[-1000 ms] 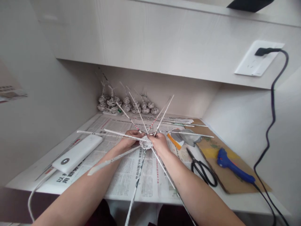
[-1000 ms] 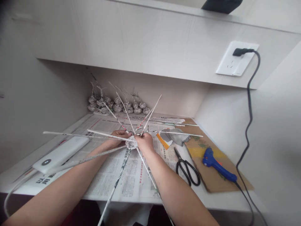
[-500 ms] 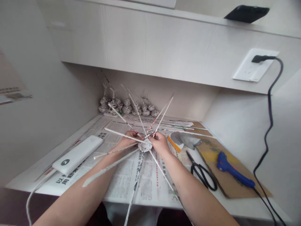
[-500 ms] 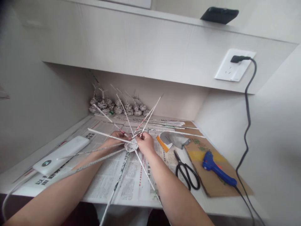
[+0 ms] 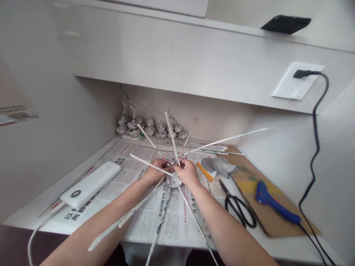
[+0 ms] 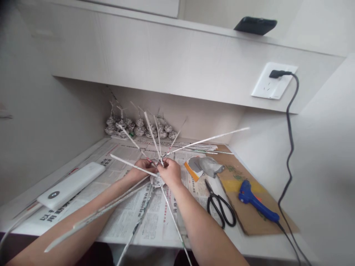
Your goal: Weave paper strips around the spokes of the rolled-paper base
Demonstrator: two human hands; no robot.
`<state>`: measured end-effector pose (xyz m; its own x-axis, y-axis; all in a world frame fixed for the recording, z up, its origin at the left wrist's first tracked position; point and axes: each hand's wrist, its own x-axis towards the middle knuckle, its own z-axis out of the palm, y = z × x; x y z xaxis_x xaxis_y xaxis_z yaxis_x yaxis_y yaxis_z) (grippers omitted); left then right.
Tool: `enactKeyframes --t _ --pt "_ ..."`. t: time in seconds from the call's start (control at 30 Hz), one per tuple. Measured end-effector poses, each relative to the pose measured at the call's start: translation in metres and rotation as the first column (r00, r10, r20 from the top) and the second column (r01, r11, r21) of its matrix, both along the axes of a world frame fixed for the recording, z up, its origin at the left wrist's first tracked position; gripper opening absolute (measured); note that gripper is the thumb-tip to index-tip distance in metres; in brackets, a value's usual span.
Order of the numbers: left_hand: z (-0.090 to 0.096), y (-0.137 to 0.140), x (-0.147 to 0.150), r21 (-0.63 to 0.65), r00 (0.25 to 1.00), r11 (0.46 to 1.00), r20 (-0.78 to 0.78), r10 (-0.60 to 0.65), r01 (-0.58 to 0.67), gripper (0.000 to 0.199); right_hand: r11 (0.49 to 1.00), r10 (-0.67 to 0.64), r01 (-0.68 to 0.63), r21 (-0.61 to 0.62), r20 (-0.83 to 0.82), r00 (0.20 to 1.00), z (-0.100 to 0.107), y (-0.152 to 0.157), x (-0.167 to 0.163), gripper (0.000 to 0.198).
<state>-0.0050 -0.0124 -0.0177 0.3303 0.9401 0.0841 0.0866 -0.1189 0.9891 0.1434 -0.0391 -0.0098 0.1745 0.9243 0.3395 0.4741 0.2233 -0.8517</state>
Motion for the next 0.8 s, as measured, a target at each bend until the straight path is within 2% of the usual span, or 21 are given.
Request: enactKeyframes --t 0.07,0.17,0.27,0.33,0.4,0.47,0.57,0.67,0.73,0.8 --pt "0.003 -0.002 0.000 0.009 0.999 1.000 -0.029 0.020 -0.020 0.021 0.997 -0.063 0.063 -0.042 -0.018 0.998 -0.002 0.002 0.001 0.016" --pt "0.005 -0.004 0.000 -0.037 0.999 0.998 -0.023 0.047 -0.048 0.022 0.983 -0.142 0.097 -0.157 -0.311 0.940 -0.001 0.005 0.001 0.010" --pt "0.007 -0.005 0.000 -0.104 0.998 0.993 0.027 0.050 -0.047 0.026 0.951 -0.195 -0.018 -0.308 -0.646 0.738 0.006 0.006 0.000 0.011" --pt "0.008 -0.006 0.000 -0.134 0.997 0.989 0.047 0.068 -0.061 0.025 0.933 -0.238 -0.081 -0.351 -0.770 0.592 0.013 0.004 -0.001 0.014" --pt "0.008 -0.006 0.001 -0.146 0.995 0.986 0.054 0.085 -0.077 0.023 0.939 -0.237 -0.110 -0.326 -0.845 0.479 0.020 0.001 -0.002 0.014" --pt "0.008 -0.005 0.001 -0.154 0.994 0.986 0.067 0.081 -0.070 0.021 0.955 -0.186 -0.136 -0.262 -0.891 0.415 0.025 -0.004 -0.004 0.012" --pt "0.006 -0.002 0.001 -0.147 0.992 0.988 0.108 0.062 -0.045 0.022 0.968 -0.118 -0.160 -0.193 -0.914 0.389 0.030 -0.008 -0.005 0.030" --pt "0.005 0.001 0.002 -0.135 0.989 0.989 0.127 0.080 -0.063 0.023 0.982 -0.108 -0.103 -0.158 -0.919 0.380 0.033 -0.007 0.001 0.039" --pt "0.005 0.001 0.002 -0.145 0.989 0.986 0.118 0.094 -0.077 0.024 0.994 -0.091 -0.024 -0.109 -0.914 0.395 0.036 -0.003 0.009 0.042" --pt "0.005 0.000 0.002 -0.157 0.989 0.985 0.114 0.096 -0.078 0.025 0.998 -0.065 0.050 -0.047 -0.889 0.452 0.039 0.002 0.017 0.043"
